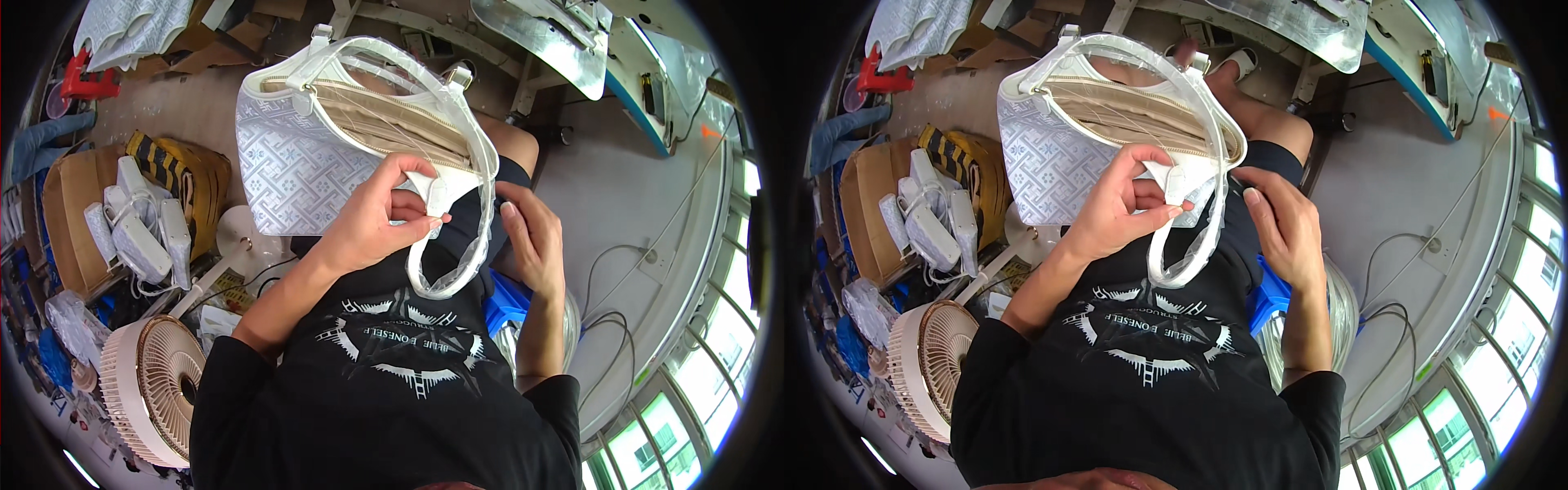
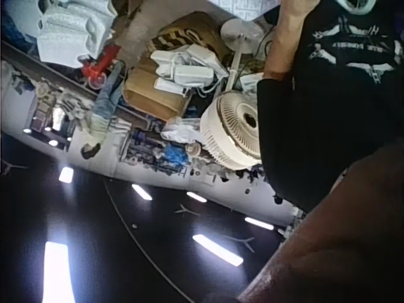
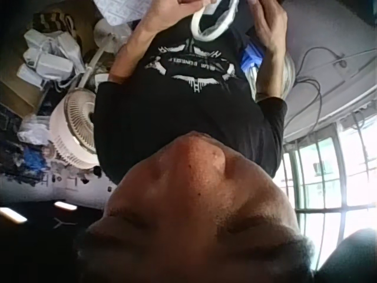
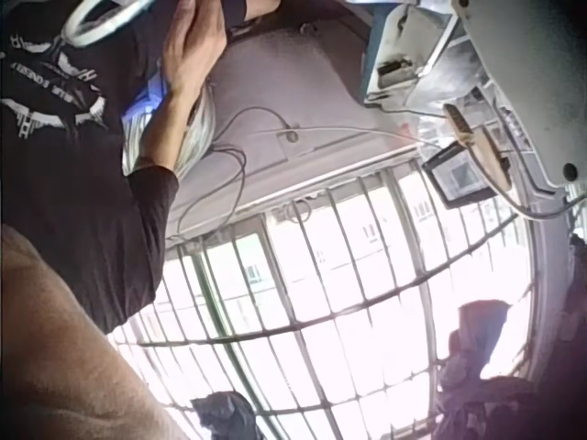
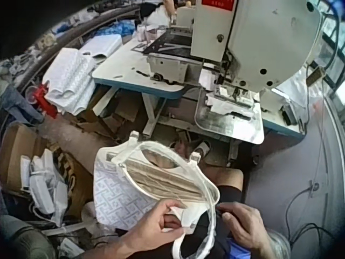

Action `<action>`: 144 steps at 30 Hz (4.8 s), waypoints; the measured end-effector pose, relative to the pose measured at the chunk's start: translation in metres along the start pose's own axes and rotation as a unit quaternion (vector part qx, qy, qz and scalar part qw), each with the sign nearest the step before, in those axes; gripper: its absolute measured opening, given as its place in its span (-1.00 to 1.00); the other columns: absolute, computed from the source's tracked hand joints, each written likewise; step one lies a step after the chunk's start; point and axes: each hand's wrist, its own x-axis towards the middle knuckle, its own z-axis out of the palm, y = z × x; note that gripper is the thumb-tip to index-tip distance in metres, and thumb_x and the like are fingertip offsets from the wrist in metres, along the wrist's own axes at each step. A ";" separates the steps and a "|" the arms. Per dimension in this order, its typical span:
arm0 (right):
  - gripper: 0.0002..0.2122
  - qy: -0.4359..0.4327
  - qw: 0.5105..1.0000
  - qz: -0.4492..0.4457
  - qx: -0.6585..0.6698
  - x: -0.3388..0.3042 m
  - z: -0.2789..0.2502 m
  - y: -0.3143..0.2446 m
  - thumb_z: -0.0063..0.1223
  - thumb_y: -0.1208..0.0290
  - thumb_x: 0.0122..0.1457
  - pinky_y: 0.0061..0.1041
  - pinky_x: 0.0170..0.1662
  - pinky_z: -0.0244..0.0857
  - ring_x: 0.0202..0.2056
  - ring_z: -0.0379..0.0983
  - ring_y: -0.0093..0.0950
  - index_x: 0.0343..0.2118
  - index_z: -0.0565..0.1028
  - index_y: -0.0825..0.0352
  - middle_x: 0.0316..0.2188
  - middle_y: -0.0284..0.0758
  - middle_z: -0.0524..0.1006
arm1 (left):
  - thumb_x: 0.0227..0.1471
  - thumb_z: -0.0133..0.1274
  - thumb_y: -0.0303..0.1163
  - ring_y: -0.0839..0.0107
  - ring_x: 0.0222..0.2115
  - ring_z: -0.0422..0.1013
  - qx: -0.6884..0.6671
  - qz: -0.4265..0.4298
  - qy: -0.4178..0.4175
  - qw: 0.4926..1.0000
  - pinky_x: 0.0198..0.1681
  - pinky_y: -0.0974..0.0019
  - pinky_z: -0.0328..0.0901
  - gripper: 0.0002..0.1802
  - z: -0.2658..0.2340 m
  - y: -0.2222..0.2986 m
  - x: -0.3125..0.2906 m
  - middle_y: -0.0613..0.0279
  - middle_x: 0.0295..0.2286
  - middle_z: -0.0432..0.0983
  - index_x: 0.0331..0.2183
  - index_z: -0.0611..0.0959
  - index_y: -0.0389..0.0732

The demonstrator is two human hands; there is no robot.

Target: Sewing white patterned leather bags using an industrial sewing machine.

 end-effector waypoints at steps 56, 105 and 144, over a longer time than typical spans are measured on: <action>-0.89 -0.076 0.984 0.113 0.118 0.000 -0.042 0.006 0.12 0.57 0.27 -0.53 -0.38 0.42 -0.43 0.57 -0.57 -0.26 0.66 0.45 -0.38 -0.25 0.69 | -0.14 0.00 -0.84 0.11 -0.15 0.54 0.380 0.130 -0.012 0.916 -0.02 0.25 0.35 -0.43 -0.067 0.023 -0.066 0.04 -0.24 0.67 -0.18 0.84 -0.11; -0.71 -0.092 0.990 -0.041 0.101 0.093 0.089 -0.028 -0.02 0.26 0.44 -0.49 -0.23 0.32 -0.35 0.44 -0.53 -0.01 0.55 0.39 -0.43 -0.30 0.53 | 0.37 0.00 0.06 0.61 -0.44 0.39 0.094 0.037 0.324 0.941 -0.32 0.39 0.30 -0.43 -0.161 0.047 0.039 0.36 -0.44 0.57 -0.42 0.67 -0.28; -0.77 0.058 0.990 -0.126 -0.030 0.076 0.112 -0.004 0.26 0.25 0.26 -0.32 -0.47 0.33 -0.60 0.48 -0.22 -0.27 0.56 0.34 -0.60 -0.17 0.55 | 0.43 -0.04 -0.03 0.66 -0.48 0.33 0.130 0.075 0.228 0.962 -0.41 0.45 0.23 -0.50 -0.072 0.006 0.012 0.45 -0.51 0.47 -0.38 0.63 -0.26</action>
